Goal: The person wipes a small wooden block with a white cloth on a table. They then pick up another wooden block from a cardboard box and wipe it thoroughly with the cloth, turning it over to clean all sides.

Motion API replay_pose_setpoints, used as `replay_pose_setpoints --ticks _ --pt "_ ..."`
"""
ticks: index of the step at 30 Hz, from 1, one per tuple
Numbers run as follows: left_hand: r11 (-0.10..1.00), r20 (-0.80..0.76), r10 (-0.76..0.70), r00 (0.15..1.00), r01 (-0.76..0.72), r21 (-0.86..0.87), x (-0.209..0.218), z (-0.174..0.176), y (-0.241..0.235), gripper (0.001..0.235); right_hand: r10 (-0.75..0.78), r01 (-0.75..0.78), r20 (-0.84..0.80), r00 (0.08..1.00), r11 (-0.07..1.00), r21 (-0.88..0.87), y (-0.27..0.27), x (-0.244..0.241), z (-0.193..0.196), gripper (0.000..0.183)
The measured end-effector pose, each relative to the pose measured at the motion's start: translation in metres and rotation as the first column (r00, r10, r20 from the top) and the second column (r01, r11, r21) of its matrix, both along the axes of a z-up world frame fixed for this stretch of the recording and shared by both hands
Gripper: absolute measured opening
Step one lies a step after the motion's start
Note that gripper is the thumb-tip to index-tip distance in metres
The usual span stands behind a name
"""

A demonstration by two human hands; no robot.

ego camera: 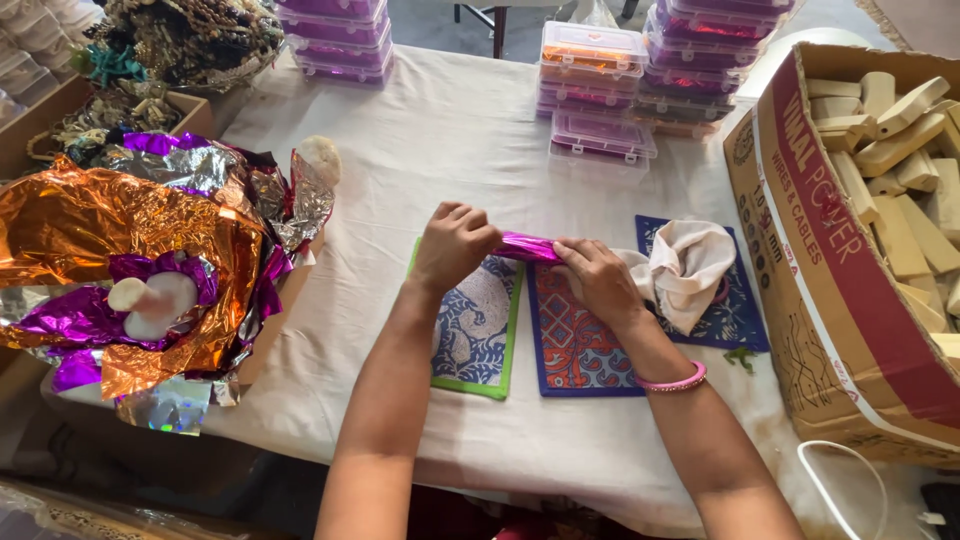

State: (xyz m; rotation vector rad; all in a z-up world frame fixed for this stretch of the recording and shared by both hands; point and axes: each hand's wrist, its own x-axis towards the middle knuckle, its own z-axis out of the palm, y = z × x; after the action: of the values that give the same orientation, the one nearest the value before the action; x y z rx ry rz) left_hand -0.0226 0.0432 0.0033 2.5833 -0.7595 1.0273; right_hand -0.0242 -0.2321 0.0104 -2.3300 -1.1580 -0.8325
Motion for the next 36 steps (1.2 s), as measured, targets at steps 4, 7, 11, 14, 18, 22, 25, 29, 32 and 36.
replay_pose_setpoints --ticks 4,7,11,14,18,22,25,29,32,36 --pt "0.998 0.169 -0.041 0.985 0.031 0.06 -0.023 0.04 -0.016 0.034 0.013 -0.013 -0.007 1.0 1.0 0.006 0.003 0.0 0.001 0.036" --pt "0.985 0.364 -0.12 0.924 0.066 0.159 -0.021 0.033 -0.036 0.055 0.023 -0.023 0.005 1.0 1.0 -0.016 0.004 0.0 0.0 0.036" --pt "0.945 0.229 -0.104 0.968 0.025 0.325 -0.011 0.009 -0.045 0.024 0.006 -0.004 0.052 0.999 0.999 -0.035 0.005 -0.001 0.001 0.034" --pt "0.939 0.183 -0.058 0.981 -0.008 0.343 -0.012 0.009 -0.048 0.014 -0.037 0.042 0.115 0.993 0.998 -0.042 0.007 -0.001 0.003 0.034" --pt "0.954 0.213 0.018 0.977 -0.081 0.288 -0.008 0.003 -0.05 0.019 -0.101 0.119 0.203 0.974 0.99 -0.078 0.009 -0.001 0.004 0.035" --pt "0.952 0.215 0.073 0.974 -0.133 0.277 -0.004 -0.005 -0.056 0.021 -0.139 0.166 0.235 0.962 0.981 -0.1 0.004 0.002 -0.004 0.033" --pt "0.942 0.215 0.115 0.97 -0.175 0.286 -0.004 -0.007 -0.057 0.023 -0.24 0.27 0.175 0.955 0.947 -0.174 0.004 -0.004 0.009 0.029" --pt "0.919 0.237 0.13 0.963 -0.206 0.335 -0.009 -0.002 -0.055 0.023 -0.165 0.222 0.3 0.939 0.961 -0.165 0.009 -0.011 0.026 0.037" --pt "0.926 0.251 0.109 0.962 -0.19 0.327 -0.012 0.0 -0.055 0.023 -0.13 0.198 0.371 0.92 0.968 -0.153 0.004 -0.002 0.007 0.036" --pt "0.948 0.284 0.096 0.954 -0.175 0.267 -0.007 -0.006 -0.054 0.026 -0.175 0.213 0.24 0.955 0.967 -0.143 0.003 -0.001 0.002 0.033"
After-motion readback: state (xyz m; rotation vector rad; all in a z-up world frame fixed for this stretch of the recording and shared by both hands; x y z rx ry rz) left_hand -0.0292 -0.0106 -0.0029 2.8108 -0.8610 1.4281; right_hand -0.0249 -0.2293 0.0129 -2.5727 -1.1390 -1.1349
